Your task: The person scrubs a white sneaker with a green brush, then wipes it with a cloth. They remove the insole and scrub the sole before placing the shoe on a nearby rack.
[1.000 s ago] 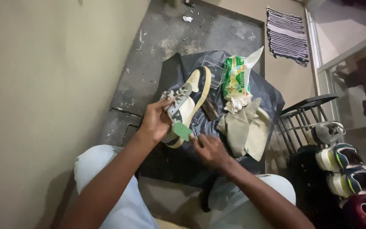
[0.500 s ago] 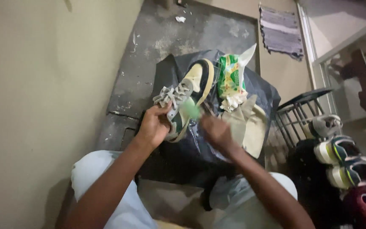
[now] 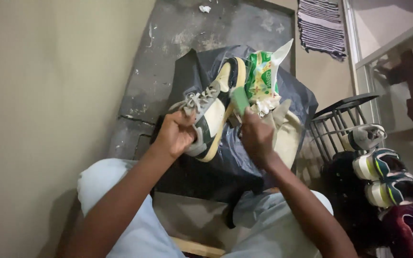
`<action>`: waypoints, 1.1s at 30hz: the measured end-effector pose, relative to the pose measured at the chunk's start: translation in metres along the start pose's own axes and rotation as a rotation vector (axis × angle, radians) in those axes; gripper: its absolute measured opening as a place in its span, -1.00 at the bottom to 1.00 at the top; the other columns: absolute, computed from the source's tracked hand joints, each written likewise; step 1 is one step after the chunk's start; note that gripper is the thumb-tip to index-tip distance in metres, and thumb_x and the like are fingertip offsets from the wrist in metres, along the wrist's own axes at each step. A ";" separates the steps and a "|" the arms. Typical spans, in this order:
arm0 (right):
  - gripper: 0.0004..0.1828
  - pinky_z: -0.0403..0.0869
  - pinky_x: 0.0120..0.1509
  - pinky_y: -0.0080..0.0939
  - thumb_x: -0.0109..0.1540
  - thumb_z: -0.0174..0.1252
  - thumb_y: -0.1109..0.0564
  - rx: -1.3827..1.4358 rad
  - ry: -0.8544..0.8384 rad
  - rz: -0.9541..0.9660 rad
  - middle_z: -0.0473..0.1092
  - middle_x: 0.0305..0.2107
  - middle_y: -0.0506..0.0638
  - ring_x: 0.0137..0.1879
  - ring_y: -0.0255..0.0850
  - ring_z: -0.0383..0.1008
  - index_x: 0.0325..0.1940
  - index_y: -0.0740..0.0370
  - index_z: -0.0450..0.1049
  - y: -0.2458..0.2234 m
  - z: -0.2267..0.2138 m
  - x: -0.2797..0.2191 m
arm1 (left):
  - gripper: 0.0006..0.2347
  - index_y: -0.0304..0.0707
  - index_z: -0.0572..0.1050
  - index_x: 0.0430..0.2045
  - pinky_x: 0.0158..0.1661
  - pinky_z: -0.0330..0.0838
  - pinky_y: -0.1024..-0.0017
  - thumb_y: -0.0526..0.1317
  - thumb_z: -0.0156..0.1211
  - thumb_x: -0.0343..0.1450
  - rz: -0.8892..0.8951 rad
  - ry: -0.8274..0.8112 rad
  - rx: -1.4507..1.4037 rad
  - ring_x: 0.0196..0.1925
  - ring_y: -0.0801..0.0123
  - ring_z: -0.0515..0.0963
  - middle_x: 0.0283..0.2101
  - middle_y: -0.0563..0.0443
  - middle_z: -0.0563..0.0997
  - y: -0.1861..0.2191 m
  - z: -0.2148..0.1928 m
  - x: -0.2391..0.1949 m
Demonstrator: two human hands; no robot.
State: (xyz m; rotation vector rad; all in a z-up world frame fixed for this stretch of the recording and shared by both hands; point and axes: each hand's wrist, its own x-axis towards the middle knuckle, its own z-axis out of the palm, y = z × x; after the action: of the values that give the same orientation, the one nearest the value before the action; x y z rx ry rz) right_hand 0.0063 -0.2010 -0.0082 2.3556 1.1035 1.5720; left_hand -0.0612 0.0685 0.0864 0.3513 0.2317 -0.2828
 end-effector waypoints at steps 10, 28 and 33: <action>-0.60 0.34 -0.50 0.01 0.31 0.05 0.22 0.299 -0.093 0.131 0.34 -0.52 0.10 -0.58 0.00 0.36 0.24 0.27 0.48 -0.013 0.011 -0.017 | -0.93 -0.42 0.49 -0.35 0.07 0.48 0.26 -0.49 0.11 0.37 -0.008 0.194 -0.201 -0.07 0.21 0.62 -0.29 -0.08 0.56 -0.007 -0.019 0.015; -0.58 0.30 -0.57 -0.02 0.28 0.06 0.19 0.456 -0.332 0.063 0.37 -0.52 0.04 -0.66 -0.04 0.34 0.25 0.23 0.42 -0.066 -0.005 -0.021 | -0.75 -0.44 0.52 -0.27 0.19 0.43 0.18 -0.60 0.21 0.22 -0.017 0.418 -0.256 0.07 0.10 0.62 -0.14 -0.17 0.61 -0.015 -0.082 0.088; -0.68 0.33 -0.53 -0.13 0.29 0.10 0.25 0.361 -0.253 0.098 0.38 -0.50 0.03 -0.57 -0.08 0.42 0.15 0.26 0.45 -0.046 0.018 -0.006 | -0.32 -0.24 0.09 0.43 0.38 -0.11 -0.28 -0.01 0.24 0.44 -0.069 0.309 0.632 0.55 -0.21 -0.01 0.52 -0.21 0.08 -0.001 -0.011 0.028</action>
State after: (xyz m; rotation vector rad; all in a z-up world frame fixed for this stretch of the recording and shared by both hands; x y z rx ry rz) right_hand -0.0031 -0.1652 -0.0418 2.7802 1.3202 1.1309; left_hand -0.0375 0.0655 0.0688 1.0169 0.4587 -0.3670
